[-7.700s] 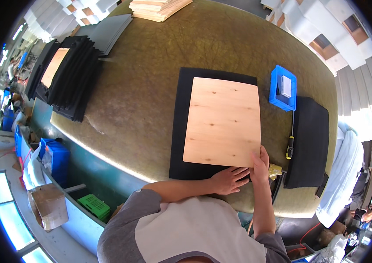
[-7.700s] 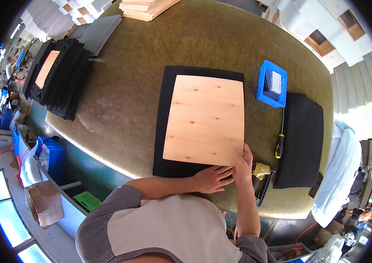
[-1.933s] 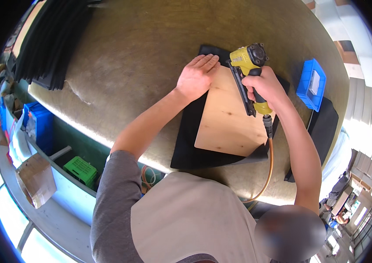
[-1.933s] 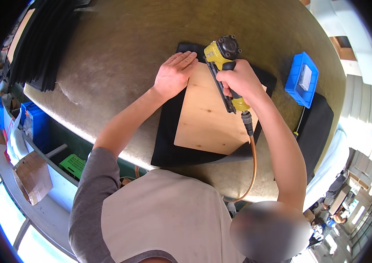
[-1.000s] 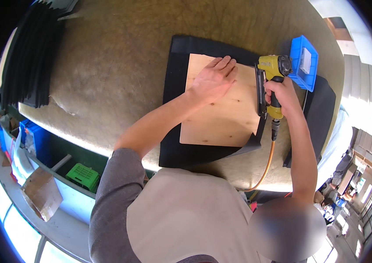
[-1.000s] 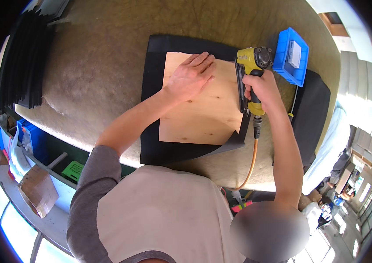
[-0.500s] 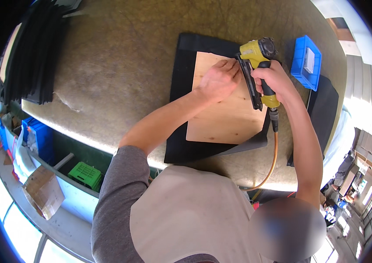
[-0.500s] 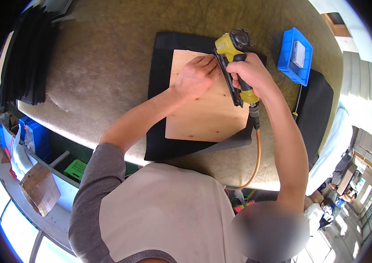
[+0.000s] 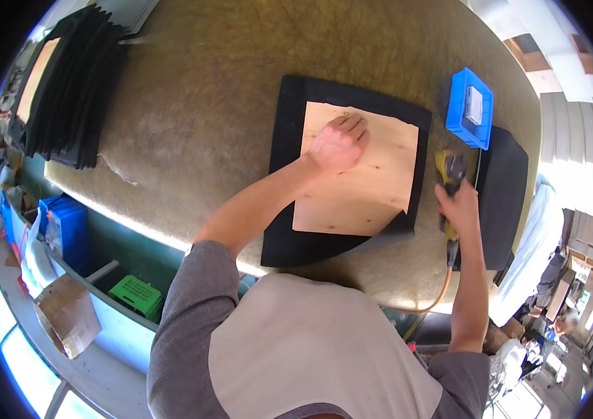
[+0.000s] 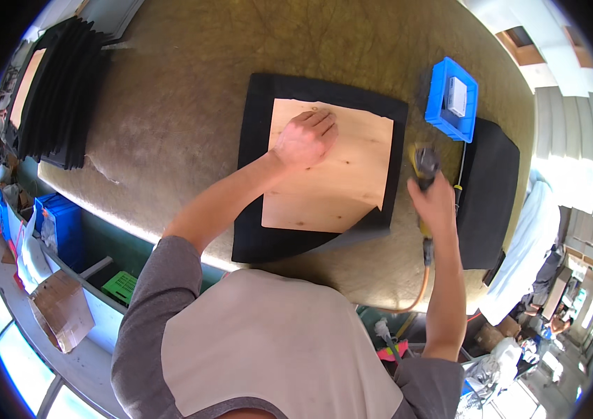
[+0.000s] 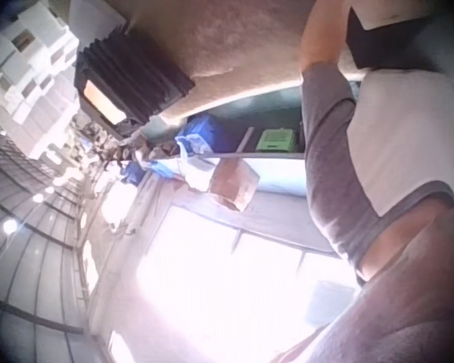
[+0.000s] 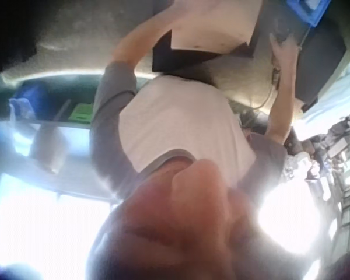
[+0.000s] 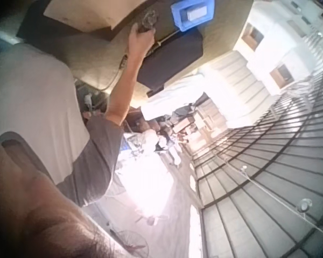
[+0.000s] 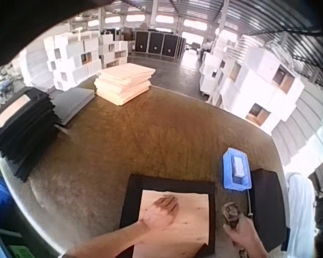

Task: Upholstering wooden panels with black fabric using a pneumatic staple gun.

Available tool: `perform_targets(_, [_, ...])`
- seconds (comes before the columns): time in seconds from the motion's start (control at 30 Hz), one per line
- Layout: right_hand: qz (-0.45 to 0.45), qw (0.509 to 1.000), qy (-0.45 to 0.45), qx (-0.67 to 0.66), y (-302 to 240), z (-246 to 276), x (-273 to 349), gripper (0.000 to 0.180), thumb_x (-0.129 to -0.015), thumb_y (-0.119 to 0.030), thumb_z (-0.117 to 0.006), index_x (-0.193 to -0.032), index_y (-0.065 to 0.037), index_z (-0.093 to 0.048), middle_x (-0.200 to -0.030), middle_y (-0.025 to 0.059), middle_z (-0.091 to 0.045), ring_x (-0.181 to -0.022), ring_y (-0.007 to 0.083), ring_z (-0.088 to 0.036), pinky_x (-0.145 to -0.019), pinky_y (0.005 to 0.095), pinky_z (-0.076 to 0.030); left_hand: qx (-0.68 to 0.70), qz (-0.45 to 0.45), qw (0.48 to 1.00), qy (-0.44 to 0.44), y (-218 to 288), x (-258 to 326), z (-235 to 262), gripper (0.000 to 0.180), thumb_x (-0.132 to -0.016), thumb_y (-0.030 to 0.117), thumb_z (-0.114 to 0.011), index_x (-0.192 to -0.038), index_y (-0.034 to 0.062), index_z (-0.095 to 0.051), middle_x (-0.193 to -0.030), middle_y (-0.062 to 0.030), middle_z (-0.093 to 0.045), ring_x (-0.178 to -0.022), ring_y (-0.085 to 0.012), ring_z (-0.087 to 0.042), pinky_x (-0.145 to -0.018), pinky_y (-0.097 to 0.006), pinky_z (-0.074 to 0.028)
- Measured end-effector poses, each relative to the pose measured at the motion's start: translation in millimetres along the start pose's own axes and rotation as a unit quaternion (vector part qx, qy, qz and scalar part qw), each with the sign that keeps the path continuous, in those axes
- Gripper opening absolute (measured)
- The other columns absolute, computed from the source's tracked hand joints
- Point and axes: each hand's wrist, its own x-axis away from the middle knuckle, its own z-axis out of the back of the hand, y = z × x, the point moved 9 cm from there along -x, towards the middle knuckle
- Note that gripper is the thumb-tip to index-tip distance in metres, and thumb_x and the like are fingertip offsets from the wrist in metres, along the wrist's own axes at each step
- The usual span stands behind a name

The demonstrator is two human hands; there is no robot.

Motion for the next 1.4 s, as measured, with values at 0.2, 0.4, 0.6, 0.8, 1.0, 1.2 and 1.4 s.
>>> perform_targets(0.2, [0.438, 0.893, -0.017, 0.102, -114.2, -53.3, 128.0, 0.085, -0.075, -0.035, -0.083, -0.147, -0.004, -0.047, -0.141, 0.0174, -0.054, -0.129, 0.0345, -0.055, -0.113, 0.0530, -0.035, -0.017, -0.012, 0.999, -0.046, -3.7, 8.9, -14.5, 0.027, -0.077, 0.018, -0.062, -0.094, -0.0015, -0.070, -0.113, -0.0185, -0.070, -0.111, -0.0316, -0.067, -0.095, -0.043, -0.055])
perform_targets(0.4, [0.431, 0.872, -0.088, 0.213, -78.0, -127.9, 158.4, 0.041, -0.079, -0.018, -0.070, -0.118, -0.007, -0.067, -0.104, 0.0080, -0.064, -0.104, 0.0246, -0.063, -0.101, 0.0420, -0.043, -0.078, 0.007, 0.995, -0.069, 1.8, 2.2, -7.8, 0.021, -0.087, 0.018, -0.065, -0.101, 0.0029, -0.069, -0.121, -0.0145, -0.068, -0.115, -0.0304, -0.066, -0.098, -0.044, -0.054])
perform_targets(0.6, [0.385, 0.910, 0.105, 0.109, -24.2, -78.7, 152.7, 0.015, -0.073, -0.012, -0.065, -0.087, -0.007, -0.065, -0.078, 0.0030, -0.054, -0.080, 0.0211, -0.061, -0.085, 0.0382, -0.047, 0.060, -0.073, 0.987, -0.133, 112.9, 7.7, -30.9, 0.033, -0.092, 0.024, -0.065, -0.120, 0.0062, -0.068, -0.144, -0.0126, -0.057, -0.134, -0.0287, -0.053, -0.113, -0.046, -0.043])
perform_targets(0.8, [0.415, 0.902, 0.087, 0.085, -35.5, -51.5, 147.6, 0.011, -0.070, -0.013, -0.064, -0.074, -0.010, -0.055, -0.070, 0.0047, -0.046, -0.065, 0.0220, -0.054, -0.063, 0.0375, -0.042, 0.105, -0.088, 0.965, -0.222, 128.3, 21.7, -51.2, 0.045, -0.097, 0.029, -0.063, -0.137, 0.0106, -0.060, -0.153, -0.0096, -0.050, -0.145, -0.0284, -0.043, -0.121, -0.046, -0.033])
perform_targets(1.0, [0.417, 0.908, 0.026, 0.039, -29.2, -70.9, 57.4, 0.010, -0.074, -0.013, -0.072, -0.074, -0.009, -0.063, -0.073, 0.0081, -0.059, -0.071, 0.0284, -0.063, -0.066, 0.0412, -0.047, 0.146, -0.069, 0.953, -0.257, 115.6, 18.3, -60.5, 0.044, -0.101, 0.034, -0.057, -0.136, 0.0078, -0.061, -0.152, -0.0107, -0.052, -0.144, -0.0278, -0.043, -0.121, -0.045, -0.033])
perform_targets(1.2, [0.310, 0.943, -0.121, -0.007, -5.8, -105.4, 20.0, 0.020, -0.079, -0.022, -0.078, -0.078, -0.005, -0.069, -0.081, 0.0095, -0.067, -0.081, 0.0341, -0.066, -0.073, 0.0469, -0.053, 0.104, -0.093, 0.919, -0.368, 127.1, 2.3, -60.0, 0.076, -0.092, 0.062, -0.058, -0.140, 0.0035, -0.057, -0.154, -0.0137, -0.050, -0.145, -0.0303, -0.042, -0.120, -0.046, -0.033])
perform_targets(1.4, [0.281, 0.957, -0.065, 0.022, -5.3, -89.8, 28.1, 0.018, -0.079, -0.022, -0.082, -0.086, -0.008, -0.073, -0.081, 0.0111, -0.069, -0.081, 0.0341, -0.068, -0.075, 0.0477, -0.055, 0.045, -0.087, 0.951, -0.294, 124.7, 7.9, -62.6, 0.084, -0.087, 0.068, -0.061, -0.145, 0.0079, -0.054, -0.158, -0.0125, -0.044, -0.146, -0.0303, -0.040, -0.122, -0.048, -0.030])
